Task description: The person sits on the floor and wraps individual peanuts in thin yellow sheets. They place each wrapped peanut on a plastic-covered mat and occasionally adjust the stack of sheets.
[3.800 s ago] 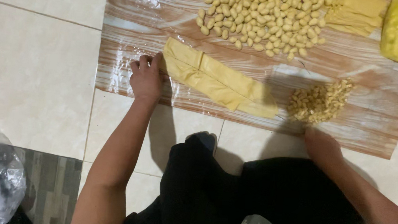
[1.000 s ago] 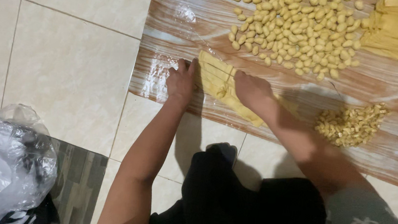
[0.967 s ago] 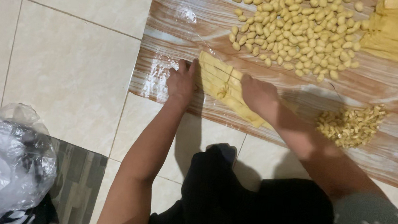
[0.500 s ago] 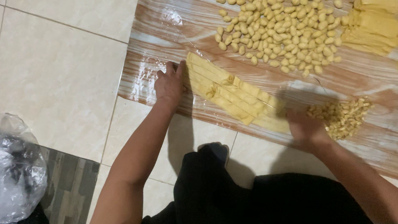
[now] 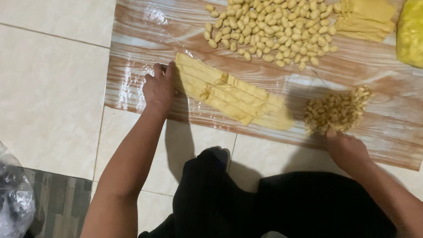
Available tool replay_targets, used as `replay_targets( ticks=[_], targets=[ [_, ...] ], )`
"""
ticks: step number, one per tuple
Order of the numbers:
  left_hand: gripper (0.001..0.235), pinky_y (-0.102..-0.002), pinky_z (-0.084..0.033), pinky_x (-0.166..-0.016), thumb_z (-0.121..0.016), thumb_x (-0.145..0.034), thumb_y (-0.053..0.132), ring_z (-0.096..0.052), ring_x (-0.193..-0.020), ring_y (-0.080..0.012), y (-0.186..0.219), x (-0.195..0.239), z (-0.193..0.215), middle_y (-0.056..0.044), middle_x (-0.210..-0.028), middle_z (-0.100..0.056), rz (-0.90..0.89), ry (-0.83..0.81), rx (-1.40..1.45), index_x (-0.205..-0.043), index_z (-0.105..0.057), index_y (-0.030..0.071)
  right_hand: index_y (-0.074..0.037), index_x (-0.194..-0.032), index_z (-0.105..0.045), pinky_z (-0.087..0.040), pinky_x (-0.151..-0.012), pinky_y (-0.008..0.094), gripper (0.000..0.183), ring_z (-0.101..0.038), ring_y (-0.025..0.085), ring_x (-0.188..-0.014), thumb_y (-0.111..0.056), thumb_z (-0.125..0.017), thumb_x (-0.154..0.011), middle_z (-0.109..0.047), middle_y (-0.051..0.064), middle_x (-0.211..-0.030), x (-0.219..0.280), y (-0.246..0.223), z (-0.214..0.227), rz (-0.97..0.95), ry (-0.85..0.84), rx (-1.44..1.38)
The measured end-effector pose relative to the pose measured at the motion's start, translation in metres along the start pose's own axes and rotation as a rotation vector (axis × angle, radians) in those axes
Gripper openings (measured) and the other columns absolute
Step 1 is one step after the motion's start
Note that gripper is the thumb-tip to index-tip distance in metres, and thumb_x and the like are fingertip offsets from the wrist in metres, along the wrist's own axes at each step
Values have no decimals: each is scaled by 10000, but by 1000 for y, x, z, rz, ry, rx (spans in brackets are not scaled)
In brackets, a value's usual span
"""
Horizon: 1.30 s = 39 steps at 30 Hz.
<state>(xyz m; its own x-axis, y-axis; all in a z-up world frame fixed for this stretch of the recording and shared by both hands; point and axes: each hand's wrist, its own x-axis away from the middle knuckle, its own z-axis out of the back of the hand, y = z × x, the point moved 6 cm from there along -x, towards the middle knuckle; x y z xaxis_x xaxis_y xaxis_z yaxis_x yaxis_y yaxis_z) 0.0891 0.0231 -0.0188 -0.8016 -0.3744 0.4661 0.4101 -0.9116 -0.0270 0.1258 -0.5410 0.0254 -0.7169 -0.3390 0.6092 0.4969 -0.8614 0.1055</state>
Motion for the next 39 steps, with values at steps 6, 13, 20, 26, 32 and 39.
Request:
replay_targets(
  ticks=[6,13,20,26,32,39],
  targets=[
    [942,-447,-603,-770,-853,-804,297,-590,-1158,-428,1,3,4,-136,-1463,-408,-20,-4,6,-1572,-308,322,-39,-1020,-578,-528,-789,563,186,-666,477,-940,-206,-542,-946,-701,264,-983,4,19,0,-4,70,-233],
    [772,-660,-237,-1105,-751,-845,304,-453,-1312,-449,17,-7,13,-137,-1442,-485,-8,162,109,-1523,-391,216,75,-1277,-537,-473,-901,591,334,-607,542,-1046,-207,-601,-1110,-649,373,-1081,5,119,-15,-520,489,-671],
    [439,-613,-200,-1205,-725,-860,340,-486,-1351,-311,105,22,19,-83,-1333,-600,-262,278,336,-1271,-647,207,-34,-1145,-669,-465,-864,511,245,-584,342,-992,-139,-670,-923,-650,187,-1084,-7,35,46,-167,1083,-76],
    [415,-604,-256,-1171,-734,-902,380,-532,-1266,-312,108,24,28,-88,-1250,-651,-228,285,388,-1264,-649,196,-123,-919,-765,-484,-919,452,72,-632,293,-964,-187,-742,-941,-691,87,-973,-74,-101,62,63,811,-624],
    [363,-563,-322,-1117,-767,-868,300,-569,-1218,-328,107,44,40,-116,-1212,-668,-323,464,409,-1190,-679,159,-128,-770,-761,-299,-1008,611,88,-563,319,-1037,-159,-843,-781,-673,88,-947,-92,-118,65,-197,697,-591],
    [505,-379,-496,-1041,-736,-849,63,-621,-1208,-343,133,92,16,-172,-1295,-656,-449,279,935,-1338,-613,54,-79,-1010,-664,-590,-904,343,103,-734,238,-971,-84,-717,-922,-729,85,-1030,-70,-194,104,148,674,-1361]
  ],
)
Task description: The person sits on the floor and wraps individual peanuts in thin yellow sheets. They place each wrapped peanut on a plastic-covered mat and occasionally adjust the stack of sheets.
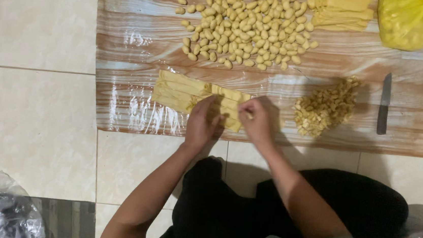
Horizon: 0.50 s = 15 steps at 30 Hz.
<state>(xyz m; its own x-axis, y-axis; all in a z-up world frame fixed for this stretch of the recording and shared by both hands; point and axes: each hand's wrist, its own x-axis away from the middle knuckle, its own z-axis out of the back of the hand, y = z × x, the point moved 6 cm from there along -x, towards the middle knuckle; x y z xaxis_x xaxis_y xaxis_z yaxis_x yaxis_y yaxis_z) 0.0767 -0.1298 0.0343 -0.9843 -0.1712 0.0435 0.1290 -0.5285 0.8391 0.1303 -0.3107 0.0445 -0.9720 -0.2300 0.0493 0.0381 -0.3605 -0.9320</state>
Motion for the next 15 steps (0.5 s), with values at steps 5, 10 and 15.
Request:
replay_targets(
  ticks=[5,10,15],
  targets=[
    [481,-401,-528,-923,-675,-953,180,-640,-1104,-284,-37,11,-22,-249,-1300,-640,409,58,472,-1397,-620,3,-19,-1216,-621,-509,-972,389,404,-633,327,-1099,-152,-785,-872,-648,168,-1170,35,-97,-71,317,-98,244],
    [371,-343,-621,-919,-508,-1043,290,-726,-1025,-179,-82,-1,8,-155,-1201,-682,841,372,1270,-1325,-589,62,-35,-1362,-540,-520,-1055,402,502,-621,302,-1185,-174,-745,-925,-638,158,-1280,27,-87,-51,284,-11,201],
    [271,-396,-620,-915,-456,-1176,249,-622,-760,-196,-27,-53,101,-149,-1057,-666,197,304,1800,-1273,-553,15,-48,-1339,-560,-590,-998,311,350,-683,185,-1102,-132,-659,-1014,-657,104,-1261,36,-3,16,-89,184,-53]
  ],
)
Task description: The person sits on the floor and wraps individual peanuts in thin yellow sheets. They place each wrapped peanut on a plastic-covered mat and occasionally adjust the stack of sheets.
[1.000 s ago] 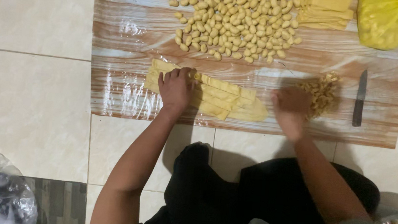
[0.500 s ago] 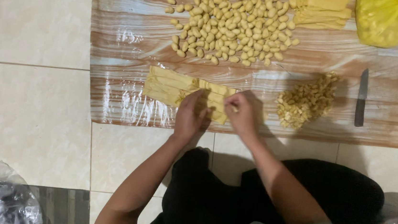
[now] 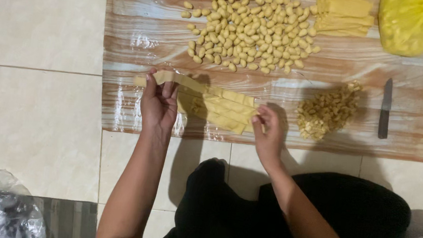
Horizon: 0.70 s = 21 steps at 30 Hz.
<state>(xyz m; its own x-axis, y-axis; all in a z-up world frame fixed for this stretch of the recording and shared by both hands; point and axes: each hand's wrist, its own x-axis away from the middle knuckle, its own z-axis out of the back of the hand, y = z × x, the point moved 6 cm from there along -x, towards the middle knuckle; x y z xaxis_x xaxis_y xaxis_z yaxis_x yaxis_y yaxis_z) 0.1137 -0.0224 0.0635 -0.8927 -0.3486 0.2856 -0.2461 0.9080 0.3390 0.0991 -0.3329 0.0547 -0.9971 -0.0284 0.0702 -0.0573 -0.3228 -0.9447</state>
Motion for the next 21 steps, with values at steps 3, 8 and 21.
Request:
replay_targets(
  ticks=[3,8,21],
  targets=[
    [301,-391,-622,-960,-421,-1130,266,-720,-1078,-296,-24,23,-63,-202,-1124,-689,191,127,-186,-1235,-533,7,-34,-1267,-630,-499,-848,287,252,-650,175,-1007,-84,-678,-1024,-709,99,-1176,9,42,34,-177,142,120],
    [351,-451,-586,-1005,-444,-1165,330,-698,-1186,-366,-79,87,-202,-217,-1222,-697,614,-359,167,-1320,-532,28,-20,-1183,-640,-517,-816,248,175,-637,118,-931,-89,-664,-1024,-684,58,-1066,19,77,61,-131,217,-19],
    [331,-346,-583,-791,-626,-1009,271,-669,-816,-136,-93,75,-150,-84,-973,-692,449,-187,-942,-1269,-614,67,-43,-1083,-780,-532,-851,457,146,-666,335,-959,-67,-757,-941,-717,146,-1007,-45,50,128,314,79,794]
  ],
)
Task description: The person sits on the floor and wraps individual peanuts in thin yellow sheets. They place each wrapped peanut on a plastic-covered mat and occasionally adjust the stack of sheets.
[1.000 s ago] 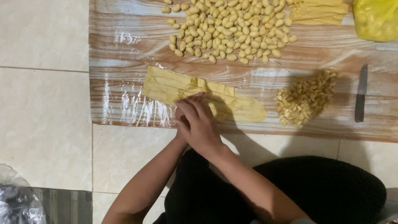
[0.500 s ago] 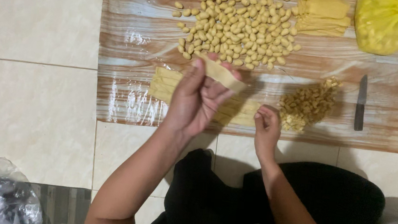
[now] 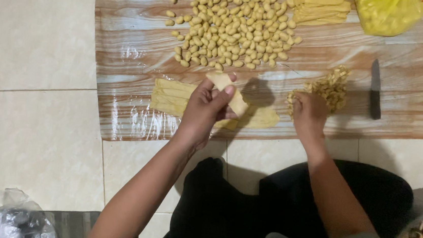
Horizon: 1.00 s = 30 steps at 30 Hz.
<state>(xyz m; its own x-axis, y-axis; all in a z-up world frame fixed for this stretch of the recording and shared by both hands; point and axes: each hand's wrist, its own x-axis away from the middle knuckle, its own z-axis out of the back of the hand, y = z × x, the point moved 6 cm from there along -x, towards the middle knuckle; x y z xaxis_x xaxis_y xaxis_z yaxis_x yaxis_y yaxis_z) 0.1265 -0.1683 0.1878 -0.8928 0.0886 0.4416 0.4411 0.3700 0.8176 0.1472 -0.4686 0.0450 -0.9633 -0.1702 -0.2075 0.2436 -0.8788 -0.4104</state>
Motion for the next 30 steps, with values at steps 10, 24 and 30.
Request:
replay_targets(
  ticks=[10,24,30],
  targets=[
    [266,-343,-545,-727,-712,-943,338,-717,-841,-221,-9,18,-12,-85,-938,-772,-406,-26,-966,-1049,-694,95,-122,-856,-720,-447,-860,472,103,-605,305,-936,-177,-730,-771,-692,94,-877,-23,-22,-19,123,-48,336],
    [286,-350,-540,-749,-838,-814,203,-703,-841,-268,-8,20,-25,-94,-967,-728,-433,-162,-890,-1039,-723,70,-6,-994,-641,-549,-785,409,203,-685,310,-881,-6,-735,-814,-679,186,-965,-32,-26,-24,-202,-254,-314],
    [213,-331,-557,-788,-844,-840,177,-694,-911,-227,7,24,-30,-73,-993,-707,-578,-109,-805,-1006,-750,85,-30,-1003,-638,-572,-871,311,130,-683,162,-948,83,-677,-951,-725,92,-1035,-25,-98,-16,-411,-431,-1649]
  ],
)
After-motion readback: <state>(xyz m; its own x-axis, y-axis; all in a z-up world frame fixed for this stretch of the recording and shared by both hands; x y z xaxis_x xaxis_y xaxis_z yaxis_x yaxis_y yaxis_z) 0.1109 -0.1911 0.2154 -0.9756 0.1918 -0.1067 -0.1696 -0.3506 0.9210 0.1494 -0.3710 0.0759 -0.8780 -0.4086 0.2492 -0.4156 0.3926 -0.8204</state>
